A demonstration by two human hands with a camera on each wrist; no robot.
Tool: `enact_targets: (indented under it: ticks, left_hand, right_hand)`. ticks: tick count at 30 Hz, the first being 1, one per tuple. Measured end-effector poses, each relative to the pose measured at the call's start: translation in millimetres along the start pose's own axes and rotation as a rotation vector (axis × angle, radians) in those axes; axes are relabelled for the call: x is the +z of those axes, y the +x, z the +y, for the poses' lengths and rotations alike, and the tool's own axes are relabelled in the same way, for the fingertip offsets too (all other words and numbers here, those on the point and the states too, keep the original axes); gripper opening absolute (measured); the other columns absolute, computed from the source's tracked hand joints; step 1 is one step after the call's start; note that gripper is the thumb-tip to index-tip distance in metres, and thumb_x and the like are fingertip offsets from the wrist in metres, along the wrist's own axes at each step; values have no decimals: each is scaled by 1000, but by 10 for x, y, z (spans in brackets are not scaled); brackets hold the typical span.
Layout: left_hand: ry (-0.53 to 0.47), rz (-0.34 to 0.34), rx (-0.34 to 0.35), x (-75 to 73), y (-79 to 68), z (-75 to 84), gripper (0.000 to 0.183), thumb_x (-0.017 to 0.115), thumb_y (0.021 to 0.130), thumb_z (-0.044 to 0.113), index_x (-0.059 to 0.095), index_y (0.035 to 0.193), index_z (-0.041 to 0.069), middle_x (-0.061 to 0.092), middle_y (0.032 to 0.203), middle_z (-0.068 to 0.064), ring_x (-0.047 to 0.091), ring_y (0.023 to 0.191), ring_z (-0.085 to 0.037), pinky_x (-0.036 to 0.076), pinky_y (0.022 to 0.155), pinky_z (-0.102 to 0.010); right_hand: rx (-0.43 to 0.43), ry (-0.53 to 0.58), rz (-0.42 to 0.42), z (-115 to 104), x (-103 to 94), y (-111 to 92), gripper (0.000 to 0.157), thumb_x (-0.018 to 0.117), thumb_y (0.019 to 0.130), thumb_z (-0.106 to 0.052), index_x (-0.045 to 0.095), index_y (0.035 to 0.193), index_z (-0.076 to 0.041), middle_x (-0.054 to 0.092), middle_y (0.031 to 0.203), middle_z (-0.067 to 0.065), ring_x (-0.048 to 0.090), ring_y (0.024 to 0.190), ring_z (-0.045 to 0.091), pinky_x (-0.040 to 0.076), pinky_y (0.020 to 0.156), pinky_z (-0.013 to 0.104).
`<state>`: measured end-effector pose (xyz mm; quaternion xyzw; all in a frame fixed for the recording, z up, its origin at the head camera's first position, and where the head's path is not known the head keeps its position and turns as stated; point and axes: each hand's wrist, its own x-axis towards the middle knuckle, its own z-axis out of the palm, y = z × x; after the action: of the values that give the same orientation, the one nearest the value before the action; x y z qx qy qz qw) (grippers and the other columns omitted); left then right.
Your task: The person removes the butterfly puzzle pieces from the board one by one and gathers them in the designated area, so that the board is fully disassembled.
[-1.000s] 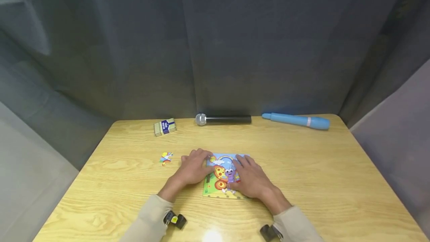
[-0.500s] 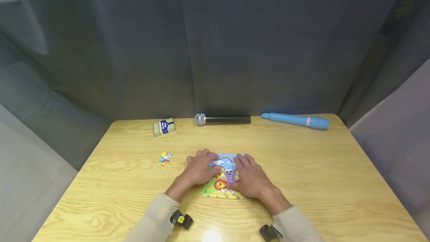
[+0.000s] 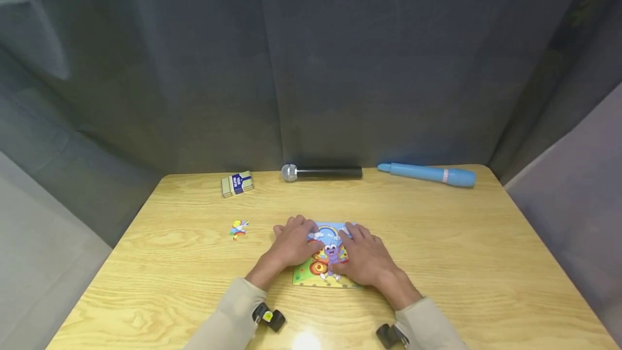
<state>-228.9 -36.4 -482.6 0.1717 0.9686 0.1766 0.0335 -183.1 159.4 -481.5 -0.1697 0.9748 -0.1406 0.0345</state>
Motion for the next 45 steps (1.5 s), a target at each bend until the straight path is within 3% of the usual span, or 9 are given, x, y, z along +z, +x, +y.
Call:
enact_targets:
  ticks: [4, 10, 18, 27, 38, 45]
  left_hand:
    - [-26, -10, -34, 11, 24, 22, 33, 70, 84, 42, 63, 105, 18, 54, 99, 1, 44, 91, -18, 26, 80, -45]
    - [-69, -14, -76, 18, 52, 36, 31, 72, 83, 41, 62, 100, 17, 52, 92, 3, 45, 86, -17, 26, 80, -46]
    - [-82, 10, -99, 17, 55, 85, 23, 75, 81, 38, 65, 92, 20, 56, 89, 4, 49, 85, -16, 27, 79, -46]
    - [-57, 42, -110, -3, 32, 144, 37, 76, 81, 34, 60, 110, 17, 61, 94, 1, 54, 89, -19, 27, 78, -44]
    - [-105, -4, -134, 8, 77, 130, 42, 76, 81, 34, 61, 116, 16, 64, 100, -2, 57, 90, -20, 29, 79, -44]
    - [-110, 7, -108, 12, 82, 115, 42, 76, 81, 33, 64, 119, 20, 65, 102, -1, 58, 93, -19, 28, 77, -43]
  right_hand:
    - [-19, -4, -4, 11, -24, -11, 75, 63, 88, -50, 44, 144, -4, 35, 153, 17, 32, 141, 39, 34, 104, 61]
    - [-20, 23, 6, 23, -32, -11, 81, 66, 86, -50, 42, 142, 3, 38, 151, 18, 33, 140, 39, 34, 107, 57]
    - [-24, 13, 7, 34, -32, -8, 80, 66, 86, -49, 44, 141, 3, 39, 151, 18, 34, 140, 39, 34, 106, 57]
    - [-20, 12, 10, 26, -32, 10, 79, 67, 85, -49, 45, 141, 3, 39, 151, 18, 35, 140, 39, 35, 107, 56]
    - [-20, 21, 15, 30, -53, 8, 79, 67, 86, -49, 45, 140, 4, 40, 150, 19, 35, 139, 39, 35, 106, 57]
    - [-14, 30, 11, 33, -49, 1, 79, 67, 86, -49, 44, 141, 3, 39, 151, 18, 35, 139, 39, 35, 105, 58]
